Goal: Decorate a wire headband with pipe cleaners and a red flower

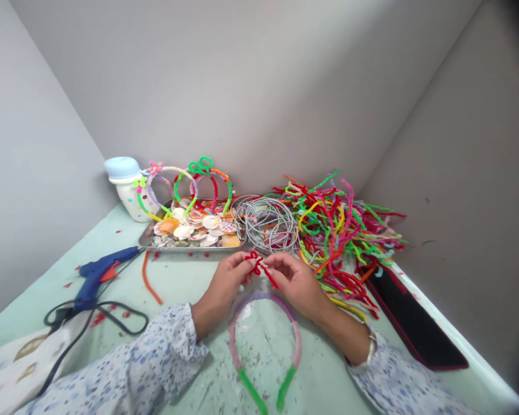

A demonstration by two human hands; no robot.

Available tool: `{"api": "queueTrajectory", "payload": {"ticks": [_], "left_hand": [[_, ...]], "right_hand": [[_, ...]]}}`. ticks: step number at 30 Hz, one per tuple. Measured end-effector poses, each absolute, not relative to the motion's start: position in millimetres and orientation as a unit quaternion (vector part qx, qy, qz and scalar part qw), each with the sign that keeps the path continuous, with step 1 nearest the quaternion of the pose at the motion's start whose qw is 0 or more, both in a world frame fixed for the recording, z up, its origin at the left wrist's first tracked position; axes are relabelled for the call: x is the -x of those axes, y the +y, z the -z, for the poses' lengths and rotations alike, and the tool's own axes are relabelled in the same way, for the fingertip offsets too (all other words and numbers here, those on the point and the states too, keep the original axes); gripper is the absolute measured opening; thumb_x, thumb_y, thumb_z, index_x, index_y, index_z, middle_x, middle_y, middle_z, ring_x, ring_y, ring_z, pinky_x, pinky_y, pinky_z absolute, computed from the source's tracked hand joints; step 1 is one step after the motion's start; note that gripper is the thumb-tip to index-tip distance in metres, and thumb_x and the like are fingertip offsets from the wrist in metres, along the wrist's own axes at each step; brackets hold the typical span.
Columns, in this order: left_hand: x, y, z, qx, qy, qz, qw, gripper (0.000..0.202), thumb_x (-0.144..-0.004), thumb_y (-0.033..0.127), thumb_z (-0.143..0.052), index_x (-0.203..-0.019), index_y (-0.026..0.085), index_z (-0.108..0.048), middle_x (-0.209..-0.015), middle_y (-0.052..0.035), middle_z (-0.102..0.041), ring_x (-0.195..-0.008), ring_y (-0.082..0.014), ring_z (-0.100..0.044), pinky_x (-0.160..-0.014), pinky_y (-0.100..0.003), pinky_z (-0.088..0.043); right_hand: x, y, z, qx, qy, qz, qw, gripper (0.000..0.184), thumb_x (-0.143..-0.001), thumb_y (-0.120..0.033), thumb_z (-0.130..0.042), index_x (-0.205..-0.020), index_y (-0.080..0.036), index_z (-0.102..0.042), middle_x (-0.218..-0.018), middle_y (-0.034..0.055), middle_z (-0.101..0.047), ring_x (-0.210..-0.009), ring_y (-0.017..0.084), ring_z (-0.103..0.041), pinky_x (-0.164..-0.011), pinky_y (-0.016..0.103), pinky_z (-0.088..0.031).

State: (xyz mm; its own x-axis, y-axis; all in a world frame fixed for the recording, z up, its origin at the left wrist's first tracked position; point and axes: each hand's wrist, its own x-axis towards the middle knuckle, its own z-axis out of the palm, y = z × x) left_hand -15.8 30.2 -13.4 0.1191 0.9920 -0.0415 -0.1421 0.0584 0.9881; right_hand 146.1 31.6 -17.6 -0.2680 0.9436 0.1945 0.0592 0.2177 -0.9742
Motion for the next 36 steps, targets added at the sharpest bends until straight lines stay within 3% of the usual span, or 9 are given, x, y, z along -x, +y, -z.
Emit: {"api": "queueTrajectory", "payload": {"ticks": [4, 8, 15, 21, 29, 36], "left_hand": [[15.8, 28.8, 12.0, -0.485, 0.436, -0.493, 0.576, 0.009, -0.076, 0.023, -0.056, -0.073, 0.015, -0.056, -0.059, 0.0048, -0.046, -0.051, -0.0075, -0.037, -0.05, -0.02, -0.03], [15.5, 27.2, 8.3, -0.499, 0.441, -0.478, 0.573, 0.01, -0.075, 0.023, -0.056, -0.069, 0.015, -0.055, -0.055, 0.0054, -0.044, -0.051, -0.0078, -0.037, -0.05, -0.021, -0.028], [14.5, 25.9, 5.2, -0.517, 0.449, -0.447, 0.576, 0.006, -0.07, 0.019, -0.055, -0.066, 0.015, -0.055, -0.056, 0.0055, -0.047, -0.051, -0.0083, -0.039, -0.051, -0.021, -0.029], [13.8, 26.8, 8.0, -0.539, 0.455, -0.44, 0.556, 0.009, -0.074, 0.023, -0.056, -0.07, 0.014, -0.057, -0.059, 0.0044, -0.049, -0.052, -0.0085, -0.039, -0.051, -0.021, -0.03], [11.9, 24.9, 5.1, -0.527, 0.449, -0.444, 0.569, 0.01, -0.073, 0.023, -0.057, -0.067, 0.015, -0.055, -0.055, 0.0055, -0.047, -0.05, -0.0082, -0.038, -0.051, -0.022, -0.03], [12.0, 26.4, 5.6, -0.506, 0.459, -0.449, 0.577, 0.007, -0.07, 0.022, -0.058, -0.071, 0.015, -0.058, -0.055, 0.0054, -0.048, -0.049, -0.008, -0.038, -0.05, -0.021, -0.029]], "right_hand": [[-146.1, 28.7, 19.7, 0.35, -0.719, -0.371, 0.472, 0.017, -0.081, -0.016, -0.056, -0.094, -0.024, -0.065, -0.087, 0.0017, -0.063, -0.075, 0.014, -0.059, -0.068, 0.027, -0.047], [-148.7, 27.5, 14.7, 0.346, -0.744, -0.338, 0.462, 0.02, -0.082, -0.015, -0.056, -0.094, -0.026, -0.068, -0.089, 0.0024, -0.064, -0.081, 0.016, -0.06, -0.074, 0.029, -0.047], [-151.3, 30.2, 12.9, 0.367, -0.729, -0.405, 0.411, 0.012, -0.081, -0.028, -0.063, -0.09, -0.024, -0.07, -0.086, 0.0031, -0.064, -0.079, 0.016, -0.06, -0.071, 0.028, -0.048], [-150.9, 36.1, 17.5, 0.417, -0.652, -0.495, 0.394, 0.011, -0.078, -0.031, -0.063, -0.082, -0.02, -0.065, -0.074, 0.0, -0.063, -0.065, 0.014, -0.058, -0.06, 0.026, -0.048], [-150.8, 33.1, 4.4, 0.378, -0.628, -0.571, 0.369, 0.024, -0.083, -0.04, -0.057, -0.084, -0.017, -0.063, -0.072, 0.0021, -0.066, -0.066, 0.015, -0.064, -0.059, 0.026, -0.051], [-150.8, 33.0, 2.5, 0.371, -0.625, -0.573, 0.379, 0.018, -0.078, -0.033, -0.063, -0.088, -0.018, -0.065, -0.075, 0.0015, -0.068, -0.069, 0.014, -0.064, -0.066, 0.027, -0.051]]}}
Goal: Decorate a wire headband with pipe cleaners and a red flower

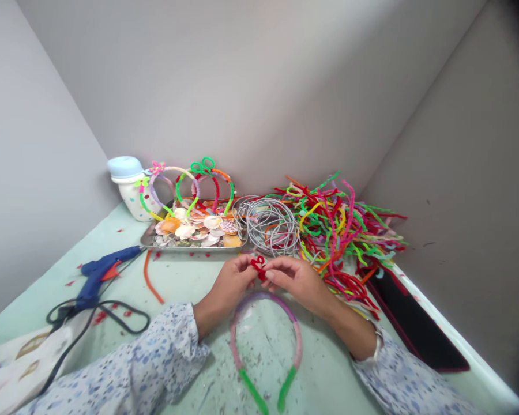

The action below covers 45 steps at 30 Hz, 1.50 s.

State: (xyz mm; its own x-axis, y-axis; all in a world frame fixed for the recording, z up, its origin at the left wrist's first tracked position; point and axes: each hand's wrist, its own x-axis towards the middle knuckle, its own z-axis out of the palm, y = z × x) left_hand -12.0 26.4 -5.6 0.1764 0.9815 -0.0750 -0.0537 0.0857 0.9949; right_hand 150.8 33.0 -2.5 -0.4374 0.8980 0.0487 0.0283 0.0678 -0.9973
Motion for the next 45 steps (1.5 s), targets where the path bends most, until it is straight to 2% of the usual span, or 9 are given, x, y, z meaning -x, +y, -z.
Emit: {"api": "queueTrajectory", "payload": {"ticks": [8, 16, 22, 30, 45], "left_hand": [[12.9, 26.9, 9.6, -0.539, 0.452, -0.433, 0.563, 0.006, -0.072, 0.019, -0.055, -0.07, 0.014, -0.058, -0.06, 0.0039, -0.051, -0.053, -0.0087, -0.041, -0.053, -0.021, -0.031], [13.3, 25.6, 8.1, -0.554, 0.448, -0.43, 0.555, 0.01, -0.074, 0.025, -0.056, -0.07, 0.015, -0.057, -0.061, 0.0036, -0.053, -0.053, -0.0092, -0.043, -0.053, -0.021, -0.032], [12.5, 23.9, 2.8, -0.544, 0.434, -0.426, 0.578, 0.007, -0.074, 0.021, -0.057, -0.069, 0.016, -0.057, -0.059, 0.0034, -0.055, -0.053, -0.0096, -0.045, -0.053, -0.022, -0.033], [13.2, 24.0, 2.4, -0.544, 0.422, -0.433, 0.582, 0.012, -0.077, 0.024, -0.059, -0.069, 0.015, -0.057, -0.057, 0.0028, -0.056, -0.052, -0.0091, -0.045, -0.052, -0.022, -0.032], [12.6, 25.1, 3.4, -0.512, 0.432, -0.431, 0.604, 0.009, -0.071, 0.022, -0.062, -0.071, 0.013, -0.061, -0.061, 0.002, -0.057, -0.053, -0.0086, -0.045, -0.052, -0.022, -0.031]], "right_hand": [[-149.4, 35.3, 5.7, 0.4, -0.623, -0.554, 0.382, 0.012, -0.076, -0.029, -0.062, -0.074, -0.018, -0.061, -0.067, -0.0016, -0.063, -0.062, 0.013, -0.06, -0.063, 0.026, -0.048], [-146.9, 37.5, 9.8, 0.43, -0.602, -0.551, 0.385, 0.008, -0.074, -0.025, -0.059, -0.073, -0.019, -0.054, -0.063, -0.0036, -0.061, -0.058, 0.012, -0.061, -0.061, 0.025, -0.047], [-148.5, 38.1, 12.0, 0.439, -0.615, -0.531, 0.385, 0.004, -0.072, -0.019, -0.057, -0.072, -0.02, -0.053, -0.062, -0.0043, -0.059, -0.06, 0.013, -0.063, -0.057, 0.024, -0.047], [-149.0, 38.5, 18.2, 0.429, -0.625, -0.52, 0.393, 0.008, -0.071, -0.013, -0.053, -0.073, -0.021, -0.052, -0.061, -0.0046, -0.06, -0.059, 0.014, -0.062, -0.058, 0.024, -0.047], [-148.3, 34.9, 22.4, 0.43, -0.684, -0.437, 0.396, 0.009, -0.072, -0.012, -0.052, -0.075, -0.02, -0.052, -0.066, -0.0043, -0.057, -0.058, 0.012, -0.059, -0.055, 0.023, -0.047]]}}
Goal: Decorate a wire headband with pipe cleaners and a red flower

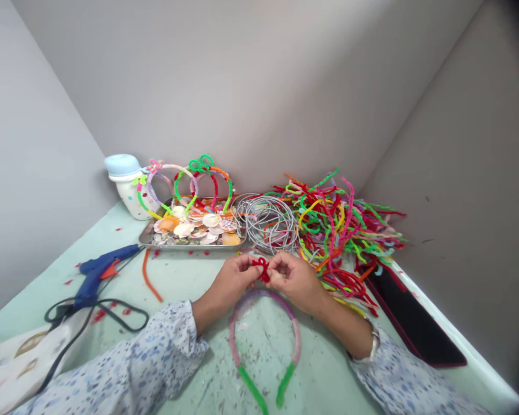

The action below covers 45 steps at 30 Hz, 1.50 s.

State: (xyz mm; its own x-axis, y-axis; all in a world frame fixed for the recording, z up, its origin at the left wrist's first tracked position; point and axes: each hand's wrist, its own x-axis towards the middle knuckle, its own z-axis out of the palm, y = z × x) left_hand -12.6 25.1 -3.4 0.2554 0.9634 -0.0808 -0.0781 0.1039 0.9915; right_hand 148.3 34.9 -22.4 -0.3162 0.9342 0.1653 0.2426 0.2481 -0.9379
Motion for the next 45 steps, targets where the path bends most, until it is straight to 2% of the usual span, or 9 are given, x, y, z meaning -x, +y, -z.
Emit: {"api": "queueTrajectory", "payload": {"ticks": [5, 8, 13, 22, 32, 45], "left_hand": [[14.5, 26.7, 4.6, -0.51, 0.433, -0.439, 0.6, 0.007, -0.071, 0.02, -0.06, -0.07, 0.014, -0.061, -0.058, 0.0041, -0.053, -0.051, -0.0076, -0.04, -0.051, -0.022, -0.03], [16.6, 27.8, 5.1, -0.503, 0.441, -0.446, 0.595, 0.007, -0.073, 0.02, -0.059, -0.07, 0.014, -0.059, -0.056, 0.0047, -0.05, -0.049, -0.0075, -0.038, -0.05, -0.022, -0.029], [17.7, 28.1, 5.1, -0.504, 0.437, -0.447, 0.596, 0.007, -0.073, 0.019, -0.059, -0.069, 0.013, -0.057, -0.056, 0.0047, -0.048, -0.049, -0.0074, -0.037, -0.049, -0.022, -0.028], [14.3, 25.3, 3.4, -0.526, 0.432, -0.436, 0.588, 0.008, -0.072, 0.022, -0.061, -0.074, 0.014, -0.06, -0.066, 0.0021, -0.056, -0.058, -0.0092, -0.045, -0.055, -0.021, -0.034], [17.6, 24.7, 2.7, -0.527, 0.399, -0.441, 0.607, 0.017, -0.078, 0.028, -0.062, -0.069, 0.014, -0.057, -0.058, 0.0041, -0.049, -0.052, -0.0078, -0.039, -0.051, -0.021, -0.03], [18.3, 28.0, 8.0, -0.505, 0.399, -0.426, 0.636, 0.016, -0.075, 0.027, -0.063, -0.07, 0.013, -0.058, -0.058, 0.0042, -0.048, -0.049, -0.0068, -0.037, -0.049, -0.022, -0.026]], "right_hand": [[-150.7, 33.1, 20.7, 0.405, -0.731, -0.372, 0.404, 0.007, -0.078, -0.015, -0.054, -0.082, -0.02, -0.054, -0.076, -0.0013, -0.062, -0.067, 0.013, -0.062, -0.062, 0.025, -0.05], [-152.7, 32.5, 17.8, 0.389, -0.764, -0.312, 0.41, 0.015, -0.078, -0.013, -0.055, -0.091, -0.021, -0.056, -0.084, 0.0008, -0.064, -0.075, 0.014, -0.062, -0.066, 0.025, -0.05], [-154.1, 31.6, 16.9, 0.389, -0.801, -0.221, 0.398, 0.015, -0.079, -0.013, -0.055, -0.092, -0.019, -0.06, -0.082, 0.0022, -0.06, -0.075, 0.014, -0.06, -0.069, 0.026, -0.049], [-152.3, 30.8, 14.7, 0.399, -0.805, -0.2, 0.392, 0.01, -0.081, -0.014, -0.055, -0.086, -0.019, -0.062, -0.077, 0.0008, -0.062, -0.071, 0.013, -0.059, -0.065, 0.025, -0.045], [-152.7, 31.0, 15.1, 0.356, -0.834, -0.107, 0.407, 0.013, -0.08, -0.01, -0.051, -0.081, -0.018, -0.061, -0.076, 0.003, -0.058, -0.069, 0.014, -0.054, -0.064, 0.025, -0.043], [-151.7, 30.0, 13.8, 0.334, -0.826, -0.126, 0.436, 0.016, -0.078, -0.007, -0.051, -0.08, -0.02, -0.059, -0.078, 0.0029, -0.06, -0.073, 0.015, -0.057, -0.068, 0.027, -0.046]]}}
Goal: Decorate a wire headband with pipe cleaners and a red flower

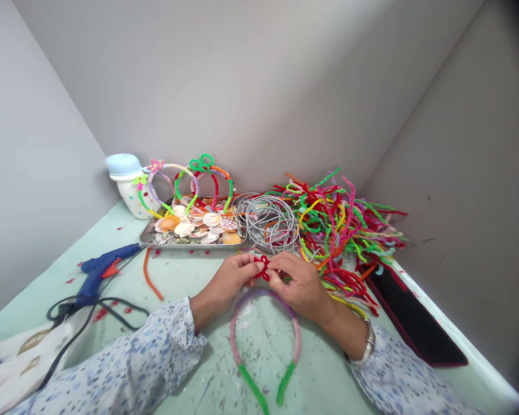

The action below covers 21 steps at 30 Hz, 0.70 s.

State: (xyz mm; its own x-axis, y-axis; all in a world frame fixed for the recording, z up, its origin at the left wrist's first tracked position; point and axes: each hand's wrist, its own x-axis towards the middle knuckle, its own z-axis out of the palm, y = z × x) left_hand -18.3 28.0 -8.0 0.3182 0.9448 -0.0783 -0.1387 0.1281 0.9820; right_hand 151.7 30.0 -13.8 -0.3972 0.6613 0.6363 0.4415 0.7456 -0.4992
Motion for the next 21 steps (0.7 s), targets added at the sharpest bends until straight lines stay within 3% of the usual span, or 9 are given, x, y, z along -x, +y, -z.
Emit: {"api": "queueTrajectory", "payload": {"ticks": [6, 15, 21], "left_hand": [[16.6, 28.7, 5.7, -0.493, 0.418, -0.431, 0.63, 0.015, -0.074, 0.027, -0.064, -0.07, 0.013, -0.059, -0.058, 0.0041, -0.048, -0.049, -0.0066, -0.037, -0.049, -0.022, -0.027], [18.4, 27.8, 10.8, -0.487, 0.376, -0.428, 0.662, 0.019, -0.076, 0.03, -0.066, -0.078, 0.011, -0.062, -0.062, 0.0028, -0.05, -0.052, -0.0053, -0.038, -0.05, -0.02, -0.027], [19.5, 28.7, 9.6, -0.465, 0.38, -0.429, 0.674, 0.021, -0.074, 0.03, -0.069, -0.077, 0.011, -0.061, -0.064, 0.0022, -0.051, -0.052, -0.0058, -0.039, -0.051, -0.021, -0.029]], "right_hand": [[-149.1, 26.5, 12.7, 0.391, -0.799, -0.168, 0.425, 0.009, -0.082, -0.015, -0.053, -0.085, -0.021, -0.06, -0.078, 0.0021, -0.062, -0.073, 0.016, -0.059, -0.067, 0.027, -0.047], [-147.9, 28.6, 14.7, 0.402, -0.793, -0.174, 0.424, 0.015, -0.076, -0.01, -0.051, -0.082, -0.02, -0.061, -0.073, 0.0001, -0.064, -0.068, 0.014, -0.06, -0.065, 0.024, -0.047], [-149.4, 28.9, 16.4, 0.411, -0.788, -0.166, 0.427, 0.009, -0.076, -0.012, -0.052, -0.077, -0.02, -0.057, -0.066, -0.0016, -0.061, -0.061, 0.013, -0.058, -0.06, 0.023, -0.046]]}}
